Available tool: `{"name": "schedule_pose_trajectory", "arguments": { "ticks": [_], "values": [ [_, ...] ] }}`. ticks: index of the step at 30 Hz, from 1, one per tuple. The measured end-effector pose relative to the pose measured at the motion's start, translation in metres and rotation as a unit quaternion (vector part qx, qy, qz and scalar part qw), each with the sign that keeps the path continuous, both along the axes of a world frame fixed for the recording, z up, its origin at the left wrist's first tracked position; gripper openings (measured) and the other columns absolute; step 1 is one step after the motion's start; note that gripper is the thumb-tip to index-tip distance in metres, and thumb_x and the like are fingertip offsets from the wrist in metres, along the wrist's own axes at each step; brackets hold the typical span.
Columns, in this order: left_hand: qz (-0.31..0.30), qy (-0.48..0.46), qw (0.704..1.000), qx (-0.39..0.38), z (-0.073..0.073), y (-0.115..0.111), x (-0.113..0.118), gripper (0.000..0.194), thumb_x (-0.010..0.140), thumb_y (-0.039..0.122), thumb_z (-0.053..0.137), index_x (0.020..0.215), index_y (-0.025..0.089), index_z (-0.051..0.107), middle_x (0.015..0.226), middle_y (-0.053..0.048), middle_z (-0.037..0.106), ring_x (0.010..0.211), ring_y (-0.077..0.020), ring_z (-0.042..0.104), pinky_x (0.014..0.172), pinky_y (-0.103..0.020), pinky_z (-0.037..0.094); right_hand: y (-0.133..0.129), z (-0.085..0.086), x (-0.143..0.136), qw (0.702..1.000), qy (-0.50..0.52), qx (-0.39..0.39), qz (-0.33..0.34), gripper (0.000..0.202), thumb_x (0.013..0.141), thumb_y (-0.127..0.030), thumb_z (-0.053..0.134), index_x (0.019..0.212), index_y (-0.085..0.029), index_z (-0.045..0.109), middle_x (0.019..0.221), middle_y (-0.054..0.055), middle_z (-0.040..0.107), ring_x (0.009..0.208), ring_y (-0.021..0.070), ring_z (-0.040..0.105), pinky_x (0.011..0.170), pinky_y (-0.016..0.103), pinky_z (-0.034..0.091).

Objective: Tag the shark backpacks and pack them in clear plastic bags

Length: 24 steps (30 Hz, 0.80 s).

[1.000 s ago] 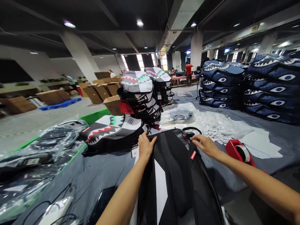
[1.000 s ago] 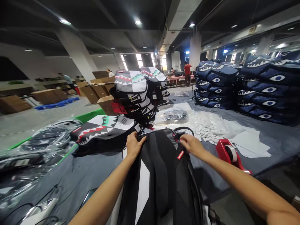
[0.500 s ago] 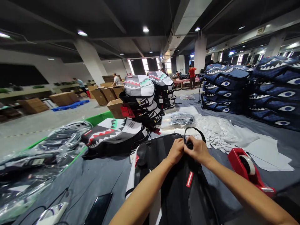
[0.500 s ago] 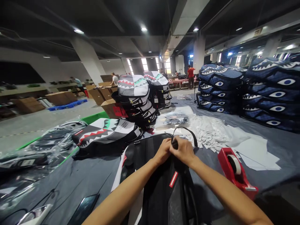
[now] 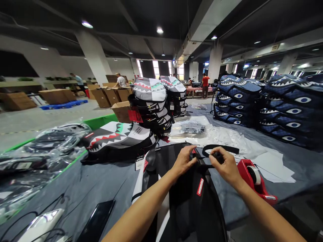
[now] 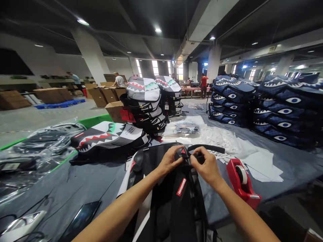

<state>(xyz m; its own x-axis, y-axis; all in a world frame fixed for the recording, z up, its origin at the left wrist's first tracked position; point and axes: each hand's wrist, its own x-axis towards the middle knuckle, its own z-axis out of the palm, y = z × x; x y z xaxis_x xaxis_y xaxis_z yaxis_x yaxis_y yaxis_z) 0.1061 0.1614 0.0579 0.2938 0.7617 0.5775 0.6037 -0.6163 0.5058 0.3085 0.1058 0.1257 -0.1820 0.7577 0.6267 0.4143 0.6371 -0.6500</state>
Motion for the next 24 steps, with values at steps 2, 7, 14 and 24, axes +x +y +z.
{"name": "schedule_pose_trajectory", "arguments": {
  "ticks": [2,7,14,24],
  "values": [
    [-0.046,-0.010,0.997,0.063,0.025,-0.020,0.003,0.067,0.079,0.016,0.061,0.144,0.023,0.048,0.147,-0.012,0.053,0.135,-0.0275,0.047,0.115,-0.047,0.035,0.011,0.012,0.001,0.999,0.009,-0.028,0.029,0.020,0.083,-0.039,0.058,0.079,-0.020,0.059,0.067,-0.001,0.059,0.057,0.0118,0.052,0.054,0.022,0.042],
    [-0.111,-0.010,0.991,0.075,0.075,-0.021,0.009,0.024,0.085,0.013,0.053,0.104,0.019,0.067,0.100,-0.008,0.071,0.102,-0.0228,0.062,0.108,-0.042,0.041,0.030,0.052,-0.008,0.973,-0.033,-0.100,0.206,0.036,0.077,-0.051,0.072,0.088,-0.018,0.060,0.070,-0.003,0.056,0.061,0.0109,0.049,0.055,0.022,0.039],
    [-0.024,-0.242,0.952,-0.186,0.035,-0.047,-0.004,0.013,0.076,0.028,0.062,0.072,0.016,0.065,0.066,0.000,0.060,0.069,-0.0168,0.056,0.075,-0.031,0.049,0.093,0.059,-0.028,0.969,-0.057,-0.082,0.226,0.045,0.075,-0.056,0.076,0.090,-0.018,0.060,0.068,-0.006,0.045,0.061,0.0099,0.040,0.056,0.023,0.033],
    [-0.063,-0.260,0.845,-0.462,0.007,-0.173,-0.002,0.039,0.084,0.054,0.059,0.081,0.016,0.067,0.077,-0.004,0.070,0.076,-0.0197,0.066,0.072,-0.030,0.054,0.174,-0.058,-0.103,0.939,-0.294,-0.083,0.160,0.054,0.067,-0.047,0.086,0.109,-0.020,0.066,0.125,0.012,0.060,0.118,0.0305,0.057,0.102,0.044,0.044]
  ]
}}
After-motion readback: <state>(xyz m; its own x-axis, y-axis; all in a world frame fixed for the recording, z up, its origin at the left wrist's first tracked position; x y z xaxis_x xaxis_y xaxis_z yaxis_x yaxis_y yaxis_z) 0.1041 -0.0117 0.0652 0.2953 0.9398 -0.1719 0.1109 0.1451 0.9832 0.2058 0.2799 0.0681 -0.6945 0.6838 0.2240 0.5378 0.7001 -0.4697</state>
